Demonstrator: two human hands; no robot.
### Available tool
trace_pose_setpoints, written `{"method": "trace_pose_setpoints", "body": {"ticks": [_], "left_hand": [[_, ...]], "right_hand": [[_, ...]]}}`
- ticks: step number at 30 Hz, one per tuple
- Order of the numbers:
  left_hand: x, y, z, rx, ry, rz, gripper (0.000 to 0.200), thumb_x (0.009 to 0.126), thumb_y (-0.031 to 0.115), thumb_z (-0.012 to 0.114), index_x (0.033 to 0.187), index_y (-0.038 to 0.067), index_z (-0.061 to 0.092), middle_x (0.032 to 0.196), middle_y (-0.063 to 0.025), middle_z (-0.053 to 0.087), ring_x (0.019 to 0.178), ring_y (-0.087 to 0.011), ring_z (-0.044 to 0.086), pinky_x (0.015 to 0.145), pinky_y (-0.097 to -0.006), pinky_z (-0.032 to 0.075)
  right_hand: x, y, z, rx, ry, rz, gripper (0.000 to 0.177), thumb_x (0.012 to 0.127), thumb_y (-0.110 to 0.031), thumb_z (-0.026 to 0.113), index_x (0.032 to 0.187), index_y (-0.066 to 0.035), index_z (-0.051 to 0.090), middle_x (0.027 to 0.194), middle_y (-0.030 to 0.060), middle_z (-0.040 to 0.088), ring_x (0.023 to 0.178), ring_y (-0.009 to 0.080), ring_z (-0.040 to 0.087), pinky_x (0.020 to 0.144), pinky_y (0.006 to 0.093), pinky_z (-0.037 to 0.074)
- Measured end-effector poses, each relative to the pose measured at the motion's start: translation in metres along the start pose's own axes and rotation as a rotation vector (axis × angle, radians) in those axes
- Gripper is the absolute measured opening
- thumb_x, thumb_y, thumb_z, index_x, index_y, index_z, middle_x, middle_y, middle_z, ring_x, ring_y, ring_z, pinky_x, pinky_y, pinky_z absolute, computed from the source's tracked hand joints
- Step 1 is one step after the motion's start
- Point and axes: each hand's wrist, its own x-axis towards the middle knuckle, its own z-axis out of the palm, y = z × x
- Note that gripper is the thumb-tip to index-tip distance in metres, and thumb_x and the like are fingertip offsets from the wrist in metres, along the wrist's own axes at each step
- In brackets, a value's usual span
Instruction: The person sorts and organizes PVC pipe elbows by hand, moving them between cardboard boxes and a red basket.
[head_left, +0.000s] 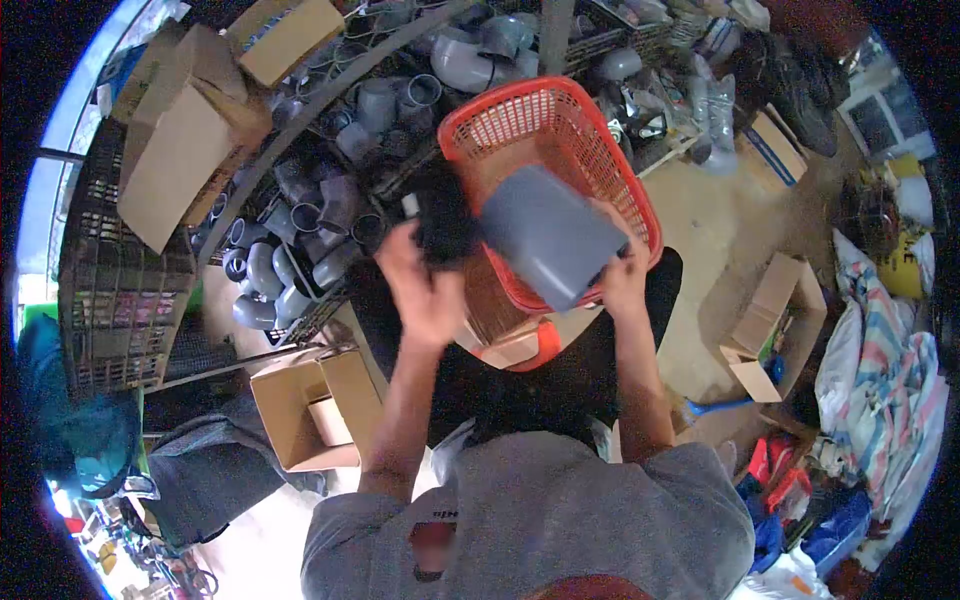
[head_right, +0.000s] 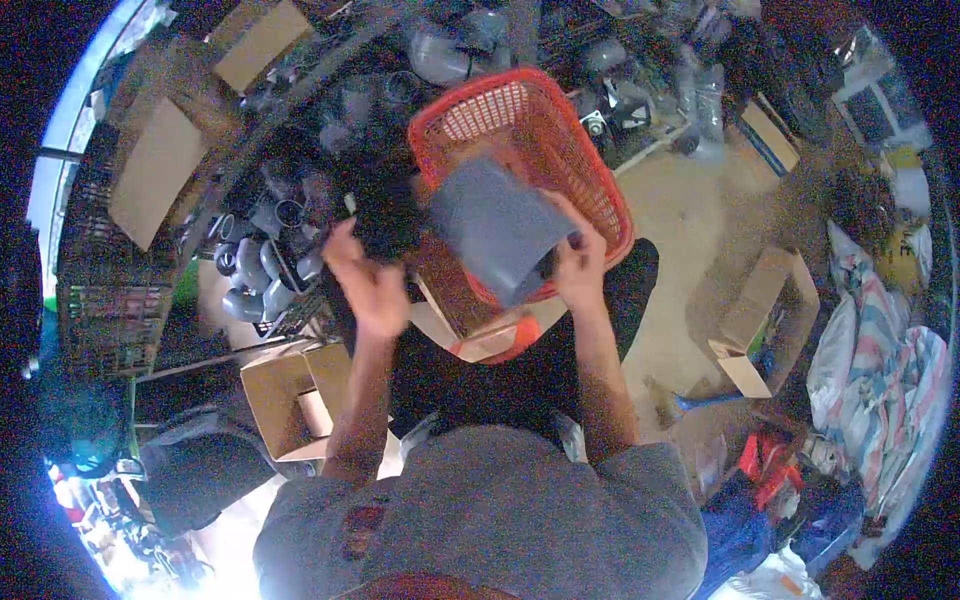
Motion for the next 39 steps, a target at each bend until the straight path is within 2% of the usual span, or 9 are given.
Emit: {"method": "trace_pose_setpoints", "body": {"ticks": [3,7,12,17,21,26,29,35,39], "left_hand": [[0.014,0.061,0.028,0.404,-0.472,0.528,0.041,0.074,0.017,0.067,0.115,0.009,0.069,0.124,-0.0157,0.061,0.117,-0.0332,0.061,0.108,-0.0486,0.042],[0.029,0.044,0.035,0.207,-0.648,0.55,0.034,0.084,0.015,0.067,0.117,0.007,0.066,0.127,-0.0151,0.06,0.125,-0.0347,0.056,0.11,-0.0502,0.039],[0.013,0.003,0.05,0.145,-0.17,0.182,0.031,0.088,0.007,0.062,0.119,0.004,0.064,0.129,-0.0187,0.06,0.126,-0.037,0.055,0.11,-0.0518,0.038],[0.022,0.046,0.048,0.157,-0.539,0.417,0.035,0.087,0.014,0.068,0.121,0.009,0.064,0.13,-0.0142,0.062,0.127,-0.0337,0.055,0.11,-0.0517,0.036],[0.054,0.009,0.044,0.026,-0.628,-0.187,0.034,0.093,0.017,0.062,0.125,0.008,0.063,0.131,-0.0187,0.061,0.126,-0.0362,0.055,0.105,-0.0431,0.043],[0.042,0.055,0.047,0.141,-0.7,0.498,0.035,0.095,0.024,0.061,0.124,0.003,0.063,0.13,-0.0155,0.063,0.119,-0.03,0.062,0.099,-0.0384,0.049],[0.054,0.054,0.048,0.037,-1.003,0.22,0.037,0.096,0.026,0.061,0.124,0.003,0.063,0.129,-0.0156,0.063,0.117,-0.0305,0.062,0.1,-0.0391,0.048],[0.085,0.028,0.021,-0.024,-1.061,-0.024,0.038,0.1,0.023,0.057,0.13,0.0,0.062,0.127,-0.0151,0.066,0.121,-0.0217,0.06,0.104,-0.0346,0.045],[0.042,0.05,0.012,-0.249,-0.571,-0.155,0.035,0.091,0.009,0.056,0.124,0.0,0.064,0.134,-0.0132,0.062,0.128,-0.024,0.054,0.112,-0.0387,0.036]], "right_hand": [[-0.011,-0.002,0.021,-0.559,-0.009,-0.263,0.042,0.078,0.003,0.052,0.117,0.004,0.066,0.115,0.0139,0.071,0.11,0.0231,0.066,0.1,0.0358,0.048],[-0.022,-0.001,0.01,-0.296,-0.261,-0.202,0.039,0.067,-0.004,0.062,0.105,-0.004,0.071,0.101,0.0183,0.072,0.092,0.0315,0.071,0.085,0.0355,0.055],[-0.005,-0.036,0.014,-0.711,-0.04,-0.578,0.049,0.063,0.005,0.06,0.112,0.002,0.068,0.108,0.0224,0.069,0.098,0.0368,0.07,0.088,0.0409,0.056],[-0.012,-0.028,-0.002,-0.792,-0.067,-0.732,0.034,0.068,0.001,0.07,0.102,0.002,0.071,0.102,0.0178,0.073,0.093,0.03,0.072,0.084,0.0386,0.056],[0.001,-0.072,0.01,-0.773,-0.143,-0.816,0.03,0.071,-0.005,0.076,0.1,0.0,0.072,0.102,0.0167,0.073,0.09,0.0294,0.072,0.083,0.0379,0.057],[0.016,-0.097,0.002,-0.724,-0.172,-0.901,0.034,0.076,-0.021,0.073,0.105,-0.003,0.073,0.123,0.0228,0.062,0.111,0.0457,0.062,0.097,0.0559,0.051],[0.022,-0.107,0.008,-0.831,-0.215,-1.09,0.036,0.078,-0.022,0.07,0.109,-0.003,0.073,0.121,0.0225,0.063,0.113,0.0451,0.062,0.103,0.0561,0.047],[0.015,-0.072,0.014,-0.626,-0.072,-0.878,0.037,0.083,-0.006,0.063,0.118,0.0,0.069,0.125,0.0248,0.065,0.123,0.0429,0.06,0.107,0.0548,0.044],[0.001,-0.05,0.02,-0.288,0.115,-0.5,0.044,0.082,0.005,0.059,0.126,0.003,0.063,0.126,0.0185,0.066,0.12,0.0322,0.063,0.105,0.0416,0.047]]}}
